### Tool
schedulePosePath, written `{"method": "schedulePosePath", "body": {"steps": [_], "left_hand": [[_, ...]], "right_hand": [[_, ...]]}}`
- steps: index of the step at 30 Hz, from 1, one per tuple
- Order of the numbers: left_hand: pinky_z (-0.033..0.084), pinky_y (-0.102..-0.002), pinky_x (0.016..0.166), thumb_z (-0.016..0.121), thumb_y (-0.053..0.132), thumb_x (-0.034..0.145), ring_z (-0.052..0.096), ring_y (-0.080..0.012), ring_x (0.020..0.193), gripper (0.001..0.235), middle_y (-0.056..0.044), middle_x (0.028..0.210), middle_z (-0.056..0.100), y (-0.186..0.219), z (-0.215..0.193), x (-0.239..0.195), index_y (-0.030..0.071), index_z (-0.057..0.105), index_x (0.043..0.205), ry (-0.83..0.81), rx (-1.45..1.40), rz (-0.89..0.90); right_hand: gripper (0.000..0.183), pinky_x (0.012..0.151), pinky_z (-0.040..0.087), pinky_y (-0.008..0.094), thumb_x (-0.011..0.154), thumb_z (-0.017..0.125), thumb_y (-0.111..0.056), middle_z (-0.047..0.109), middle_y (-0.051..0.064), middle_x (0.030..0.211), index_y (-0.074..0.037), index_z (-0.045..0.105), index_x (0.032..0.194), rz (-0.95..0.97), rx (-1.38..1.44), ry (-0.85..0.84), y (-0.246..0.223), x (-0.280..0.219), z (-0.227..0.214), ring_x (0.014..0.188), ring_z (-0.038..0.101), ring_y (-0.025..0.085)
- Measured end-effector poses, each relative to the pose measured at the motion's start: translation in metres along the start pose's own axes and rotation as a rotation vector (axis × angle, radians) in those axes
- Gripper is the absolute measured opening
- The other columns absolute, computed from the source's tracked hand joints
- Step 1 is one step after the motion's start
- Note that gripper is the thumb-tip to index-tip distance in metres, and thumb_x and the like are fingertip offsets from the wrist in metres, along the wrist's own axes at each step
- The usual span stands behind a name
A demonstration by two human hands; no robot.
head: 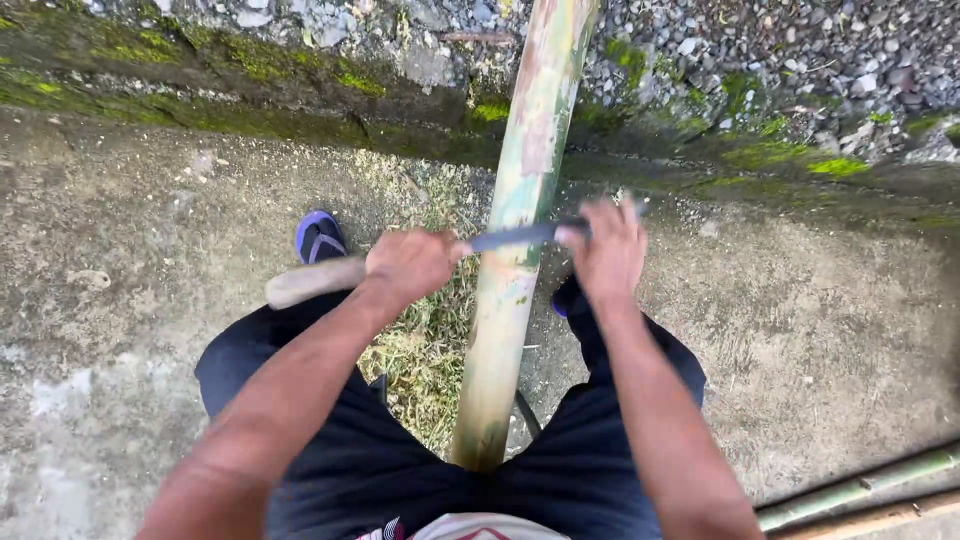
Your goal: Scraping the outer layer of a bamboo stalk using a large blade or machete.
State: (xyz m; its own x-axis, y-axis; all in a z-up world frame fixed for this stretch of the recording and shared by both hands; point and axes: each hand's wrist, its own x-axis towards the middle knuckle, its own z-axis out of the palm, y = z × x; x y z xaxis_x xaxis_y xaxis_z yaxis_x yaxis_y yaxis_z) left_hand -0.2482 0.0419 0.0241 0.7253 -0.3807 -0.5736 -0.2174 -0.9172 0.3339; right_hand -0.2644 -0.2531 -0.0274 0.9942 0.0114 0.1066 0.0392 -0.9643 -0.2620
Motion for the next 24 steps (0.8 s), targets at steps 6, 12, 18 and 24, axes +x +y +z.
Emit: {"method": "schedulePosePath", "body": {"steps": [6,12,18,24], "left_hand": [[0.058,-0.046,0.063,0.031,0.055,0.107,0.068,-0.0246,0.070,0.058,-0.008,0.076,0.063,0.008,-0.019,0.013,0.008,0.064,0.120,0.077,0.059,-0.019],[0.058,-0.045,0.056,0.024,0.056,0.111,0.070,-0.0223,0.066,0.062,-0.009,0.073,0.063,0.018,-0.017,-0.018,0.007,0.061,0.118,-0.066,0.244,-0.002],[0.057,-0.043,0.058,0.026,0.046,0.111,0.066,-0.0204,0.066,0.051,-0.009,0.075,0.063,0.015,-0.013,0.010,0.011,0.063,0.118,0.007,0.305,0.019],[0.057,-0.041,0.054,0.025,0.050,0.110,0.066,-0.0194,0.065,0.059,-0.006,0.077,0.057,0.017,-0.021,0.015,0.008,0.066,0.115,-0.021,0.155,-0.072]], "right_hand": [[0.050,0.114,0.033,0.062,0.089,0.082,-0.044,0.064,0.006,0.139,-0.013,0.070,0.126,-0.007,0.063,0.095,0.018,0.006,0.018,0.145,0.042,0.038],[0.058,0.099,0.038,0.059,0.065,0.085,-0.038,0.066,0.011,0.128,-0.010,0.071,0.114,0.052,0.003,0.088,0.000,-0.043,0.017,0.132,0.045,0.040],[0.047,0.103,0.041,0.052,0.084,0.082,-0.036,0.067,0.000,0.135,-0.016,0.070,0.125,0.212,0.096,-0.061,0.003,-0.007,0.006,0.145,0.049,0.029],[0.079,0.104,0.037,0.058,0.079,0.085,-0.036,0.056,0.027,0.143,0.006,0.059,0.140,-0.135,0.133,0.170,0.023,-0.033,-0.018,0.134,0.044,0.046]]}}
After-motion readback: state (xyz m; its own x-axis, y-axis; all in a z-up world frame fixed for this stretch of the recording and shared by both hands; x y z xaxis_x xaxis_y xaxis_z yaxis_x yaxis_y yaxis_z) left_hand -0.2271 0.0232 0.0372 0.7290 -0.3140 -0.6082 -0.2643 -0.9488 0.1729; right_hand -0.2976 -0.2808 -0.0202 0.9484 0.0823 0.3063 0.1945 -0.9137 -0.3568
